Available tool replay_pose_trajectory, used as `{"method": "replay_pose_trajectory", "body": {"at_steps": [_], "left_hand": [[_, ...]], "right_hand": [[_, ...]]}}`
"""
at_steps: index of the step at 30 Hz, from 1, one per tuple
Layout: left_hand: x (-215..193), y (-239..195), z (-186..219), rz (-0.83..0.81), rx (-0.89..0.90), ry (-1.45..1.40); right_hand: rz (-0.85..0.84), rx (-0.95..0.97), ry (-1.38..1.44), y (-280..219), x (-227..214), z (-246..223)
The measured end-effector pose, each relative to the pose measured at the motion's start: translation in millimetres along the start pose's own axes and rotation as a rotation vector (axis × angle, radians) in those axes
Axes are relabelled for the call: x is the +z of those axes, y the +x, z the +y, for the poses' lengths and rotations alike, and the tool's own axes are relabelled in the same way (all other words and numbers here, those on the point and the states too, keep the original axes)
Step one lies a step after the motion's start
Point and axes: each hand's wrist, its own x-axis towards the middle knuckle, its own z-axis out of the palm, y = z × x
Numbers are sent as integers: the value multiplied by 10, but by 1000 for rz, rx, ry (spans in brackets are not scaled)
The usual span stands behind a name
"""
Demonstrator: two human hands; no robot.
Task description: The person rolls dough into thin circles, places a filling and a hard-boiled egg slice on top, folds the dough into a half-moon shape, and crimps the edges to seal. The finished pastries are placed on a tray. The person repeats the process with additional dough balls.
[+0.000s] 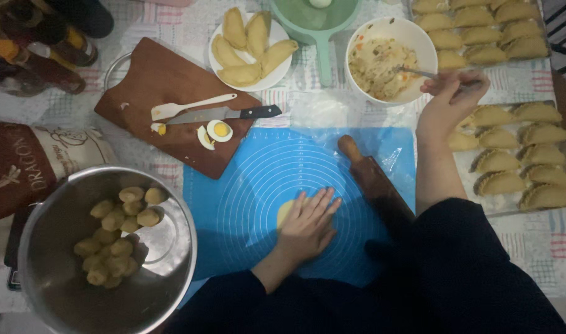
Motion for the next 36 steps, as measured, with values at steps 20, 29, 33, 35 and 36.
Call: {"method": "replay_pose_trajectory", "body": {"at_steps": [20,29,33,35,36], "left_hand": [[-388,-357,-391,307,-252,-409],[-315,-834,-378,420,-466,-473],[-176,-924,-346,386,-443,-625],[-114,-915,-372,336,-457,-633],[-87,-910,-377,311,-465,-637]], "right_hand": [[-139,-89,164,172,-409,-897],[-201,267,168,-1726,-353,-1682],[-261,391,286,-2410,-240,-1659],[-280,393,212,-2631,-220,-1624],[-288,394,174,-2712,-219,-1612]]}}
